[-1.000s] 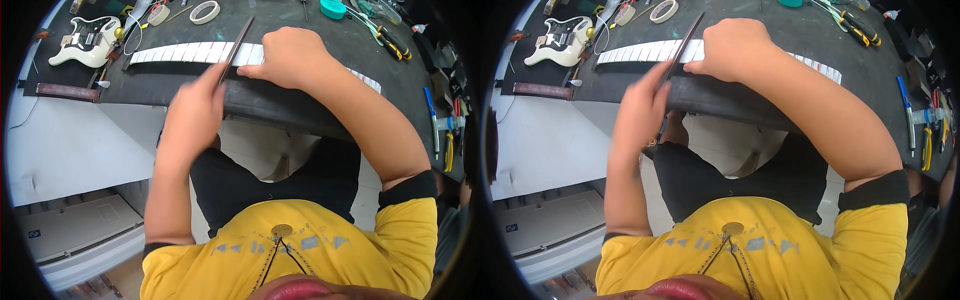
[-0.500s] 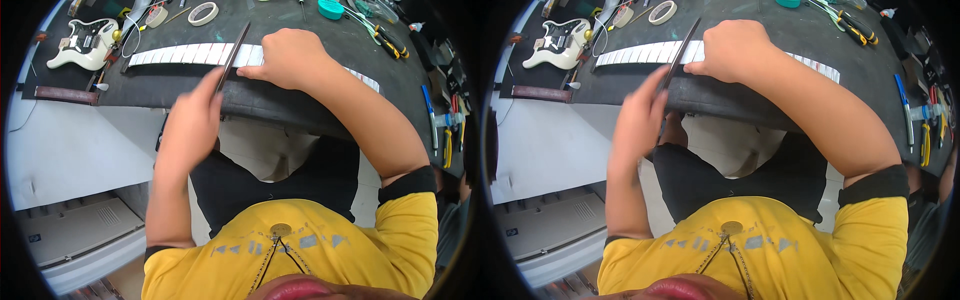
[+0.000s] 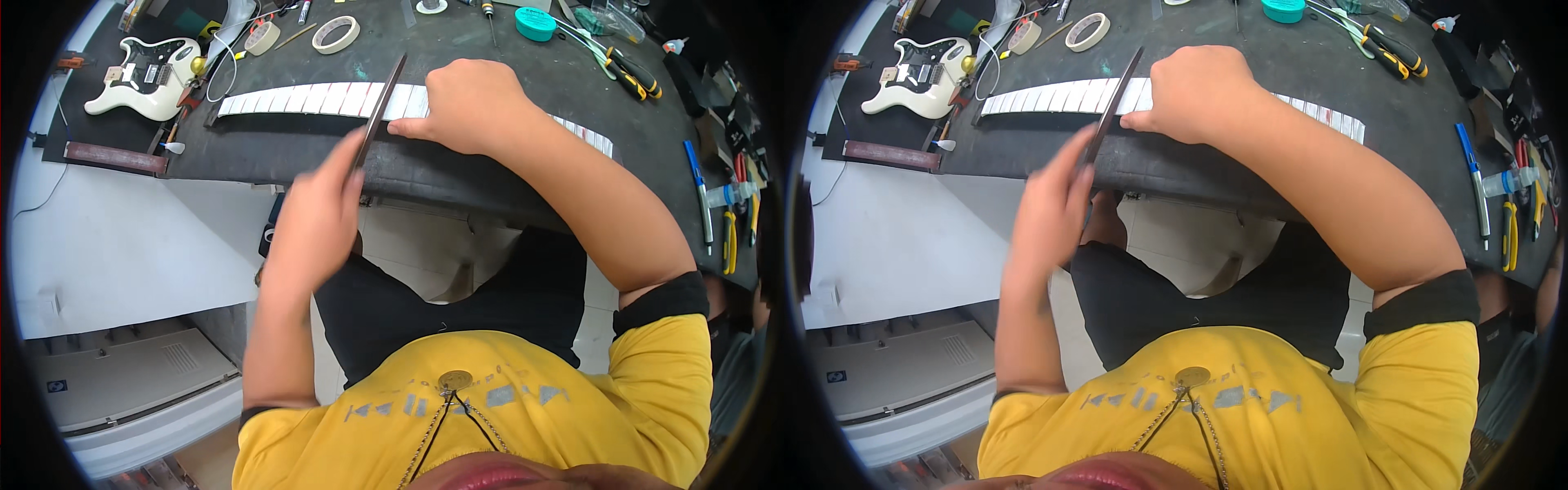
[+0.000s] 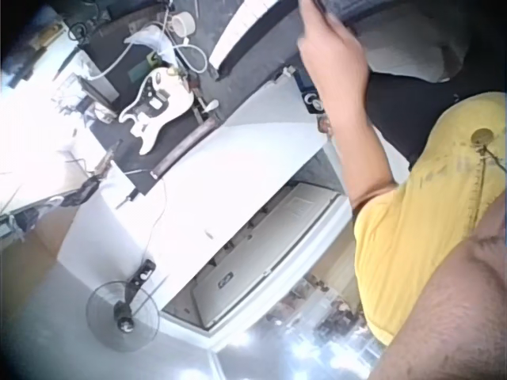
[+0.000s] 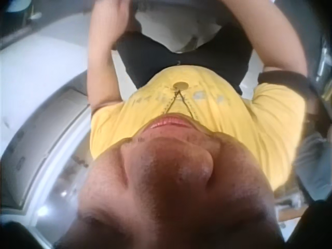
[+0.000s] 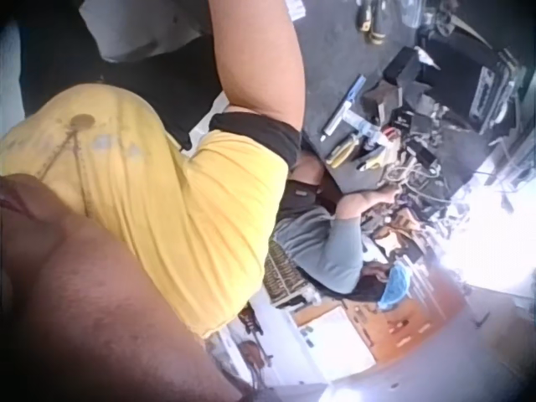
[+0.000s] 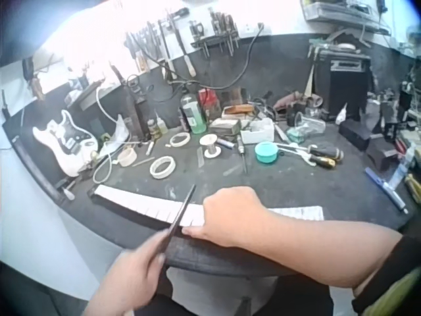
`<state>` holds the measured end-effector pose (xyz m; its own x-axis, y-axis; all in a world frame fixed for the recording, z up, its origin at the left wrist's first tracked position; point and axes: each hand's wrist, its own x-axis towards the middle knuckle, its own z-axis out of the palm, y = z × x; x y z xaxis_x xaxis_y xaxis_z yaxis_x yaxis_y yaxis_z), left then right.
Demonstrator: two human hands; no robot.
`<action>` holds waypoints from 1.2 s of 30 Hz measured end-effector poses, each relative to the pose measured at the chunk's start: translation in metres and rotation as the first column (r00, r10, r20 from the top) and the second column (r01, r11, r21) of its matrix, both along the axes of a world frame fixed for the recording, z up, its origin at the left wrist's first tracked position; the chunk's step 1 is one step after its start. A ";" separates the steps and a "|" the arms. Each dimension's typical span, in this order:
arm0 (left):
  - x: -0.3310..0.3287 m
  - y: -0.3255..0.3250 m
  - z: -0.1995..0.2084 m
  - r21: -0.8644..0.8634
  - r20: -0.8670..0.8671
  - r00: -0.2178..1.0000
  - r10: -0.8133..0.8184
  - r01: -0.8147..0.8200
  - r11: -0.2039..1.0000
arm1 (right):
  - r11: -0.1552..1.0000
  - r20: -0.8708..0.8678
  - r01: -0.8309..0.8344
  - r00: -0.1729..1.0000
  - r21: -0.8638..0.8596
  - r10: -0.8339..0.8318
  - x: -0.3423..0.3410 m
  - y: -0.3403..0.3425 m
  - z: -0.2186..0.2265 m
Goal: The person uses a hand file to smooth the edges of the frets on a detached guitar neck. They move the file repeatedly along the side of the neck, covering the length of the fretboard while holding the neck steady with the other hand.
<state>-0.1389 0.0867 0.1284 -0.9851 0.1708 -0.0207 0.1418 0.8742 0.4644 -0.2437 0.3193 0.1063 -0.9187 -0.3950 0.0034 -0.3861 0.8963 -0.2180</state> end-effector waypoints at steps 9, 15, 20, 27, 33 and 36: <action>0.069 -0.030 -0.028 0.121 0.033 0.999 0.032 -0.036 0.992 | 0.999 -0.003 0.026 1.000 0.019 -0.026 0.001 0.003 -0.001; 0.024 -0.016 -0.026 0.058 -0.180 0.979 -0.100 0.112 0.992 | 1.000 -0.017 0.012 1.000 0.019 -0.011 0.001 -0.001 -0.003; -0.062 0.009 -0.007 0.069 -0.052 0.998 -0.047 0.051 0.996 | 0.999 -0.015 0.006 1.000 0.050 -0.005 0.000 -0.012 0.005; 0.112 -0.029 -0.029 0.101 0.071 0.991 0.113 -0.120 0.988 | 0.997 0.008 0.036 0.999 0.075 -0.037 0.003 -0.006 0.003; -0.026 -0.005 -0.023 0.071 -0.246 0.962 -0.119 0.140 0.988 | 0.998 -0.012 0.016 1.000 0.066 -0.016 0.002 -0.006 0.005; -0.048 0.006 -0.015 0.155 -0.052 0.998 -0.031 0.039 0.987 | 1.000 -0.021 0.017 1.000 -0.002 -0.017 0.000 -0.006 0.003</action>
